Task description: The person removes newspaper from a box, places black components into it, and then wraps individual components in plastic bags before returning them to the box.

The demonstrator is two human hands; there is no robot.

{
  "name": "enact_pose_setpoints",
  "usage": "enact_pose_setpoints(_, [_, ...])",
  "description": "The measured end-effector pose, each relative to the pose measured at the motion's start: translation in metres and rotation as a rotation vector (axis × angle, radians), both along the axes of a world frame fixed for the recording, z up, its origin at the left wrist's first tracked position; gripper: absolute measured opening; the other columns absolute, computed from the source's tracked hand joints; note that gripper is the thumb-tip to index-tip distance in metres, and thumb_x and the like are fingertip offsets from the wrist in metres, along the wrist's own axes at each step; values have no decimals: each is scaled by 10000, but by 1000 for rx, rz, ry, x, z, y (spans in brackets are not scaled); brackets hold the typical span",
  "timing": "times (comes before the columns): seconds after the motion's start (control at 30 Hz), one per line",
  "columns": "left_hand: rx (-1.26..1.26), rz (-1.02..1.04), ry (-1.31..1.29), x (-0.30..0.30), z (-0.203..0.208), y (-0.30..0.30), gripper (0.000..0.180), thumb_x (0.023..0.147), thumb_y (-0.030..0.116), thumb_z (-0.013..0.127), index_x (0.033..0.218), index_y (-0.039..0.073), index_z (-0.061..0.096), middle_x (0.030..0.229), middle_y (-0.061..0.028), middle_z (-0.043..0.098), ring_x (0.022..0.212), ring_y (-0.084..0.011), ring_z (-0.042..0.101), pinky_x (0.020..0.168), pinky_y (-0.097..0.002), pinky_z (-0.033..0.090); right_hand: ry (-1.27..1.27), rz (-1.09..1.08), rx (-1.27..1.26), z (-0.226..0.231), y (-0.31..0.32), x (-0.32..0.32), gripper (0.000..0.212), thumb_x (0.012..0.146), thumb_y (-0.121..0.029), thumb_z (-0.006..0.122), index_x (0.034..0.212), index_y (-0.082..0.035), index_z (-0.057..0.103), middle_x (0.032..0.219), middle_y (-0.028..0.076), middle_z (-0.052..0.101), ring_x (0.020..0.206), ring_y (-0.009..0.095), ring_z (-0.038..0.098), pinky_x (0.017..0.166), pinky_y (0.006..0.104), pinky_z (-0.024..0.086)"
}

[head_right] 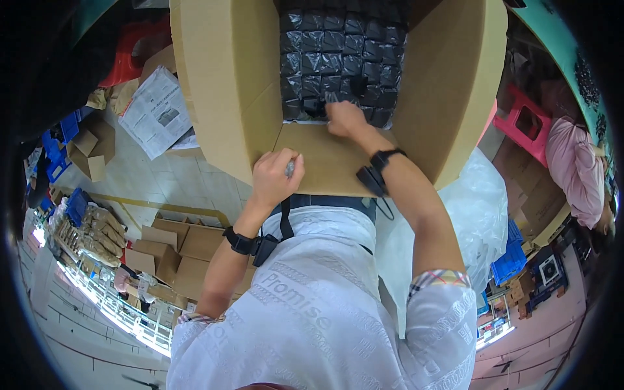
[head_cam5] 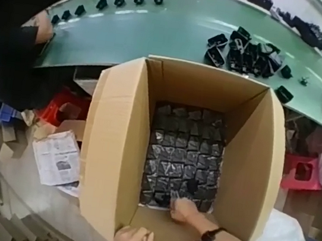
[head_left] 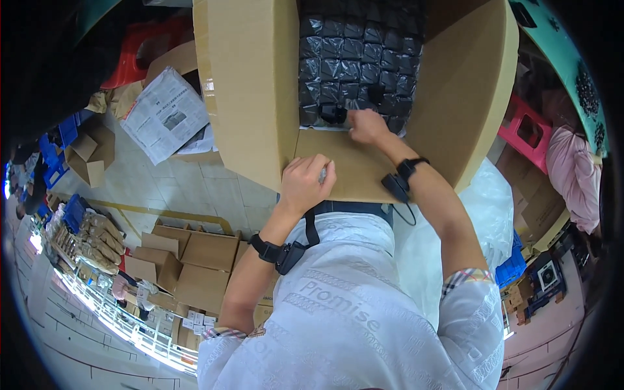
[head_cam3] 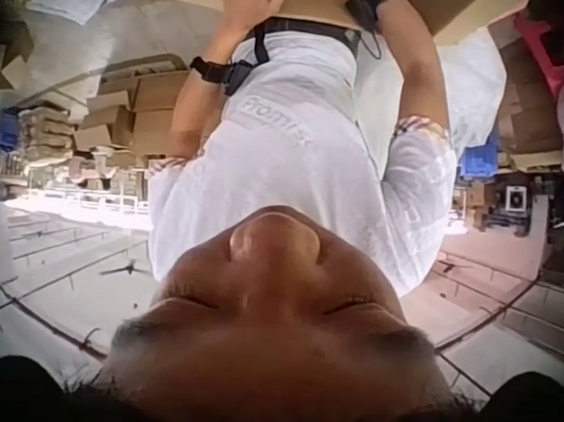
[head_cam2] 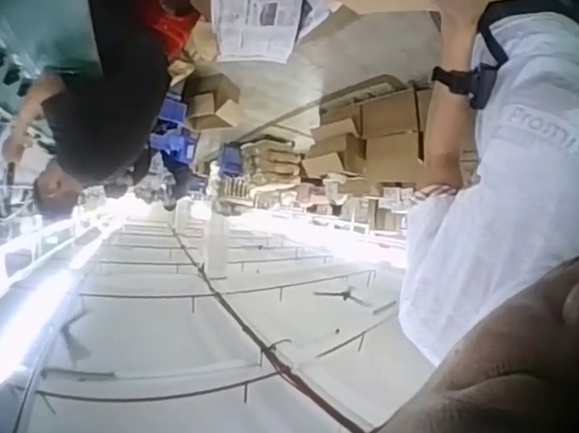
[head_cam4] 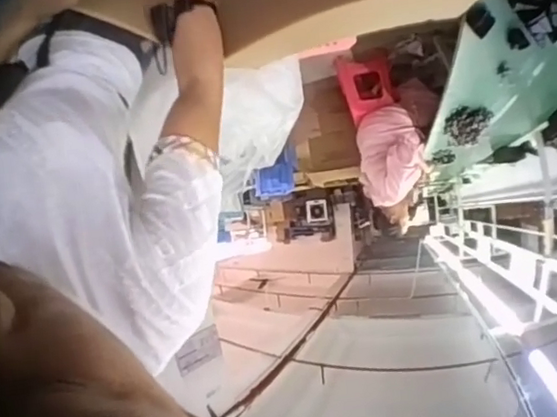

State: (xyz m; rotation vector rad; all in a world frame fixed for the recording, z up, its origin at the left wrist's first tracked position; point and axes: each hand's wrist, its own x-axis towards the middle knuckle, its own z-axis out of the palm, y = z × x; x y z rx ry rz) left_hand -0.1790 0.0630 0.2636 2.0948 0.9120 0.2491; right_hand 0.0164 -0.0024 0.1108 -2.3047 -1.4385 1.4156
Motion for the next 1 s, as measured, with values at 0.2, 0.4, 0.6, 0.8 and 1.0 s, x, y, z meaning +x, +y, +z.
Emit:
enact_pose_setpoints(0.2, [-3,5,13,3,-1,2,82,781,71,670,760,57,592,646,-91,610,565,-281,592,543,-360,454,145,322,-368,-11,53,-69,297,798,-184,581,1034,-50,701,1103,211,661,1049,358,638,889,426,522])
enact_pose_setpoints(0.4, [8,10,18,1,2,-2,101,792,86,655,748,71,565,637,-76,590,560,-268,582,539,-361,439,-44,242,-434,-63,48,-95,269,899,-200,534,1075,-97,710,1148,143,669,1072,286,648,873,381,535])
enact_pose_setpoints(0.6, [19,-36,38,-1,3,-1,124,803,102,641,738,77,539,642,-70,572,569,-261,579,551,-365,438,-45,-56,-377,-79,61,-113,235,850,-170,574,990,-40,710,1033,186,690,1003,323,665,853,409,545])
enact_pose_setpoints(0.8, [-25,-19,5,1,1,-1,117,805,99,638,744,76,541,638,-75,574,568,-266,582,545,-367,437,-19,-160,-320,-100,34,-97,318,791,-291,687,937,-9,709,1001,215,684,934,360,672,838,412,548])
enact_pose_setpoints(1.0, [-36,-28,-9,-4,0,1,114,806,100,638,746,74,544,648,-77,587,568,-265,582,541,-360,438,123,-214,-439,-89,46,-100,321,822,-216,646,1082,-30,678,1137,215,647,1038,354,638,898,401,523])
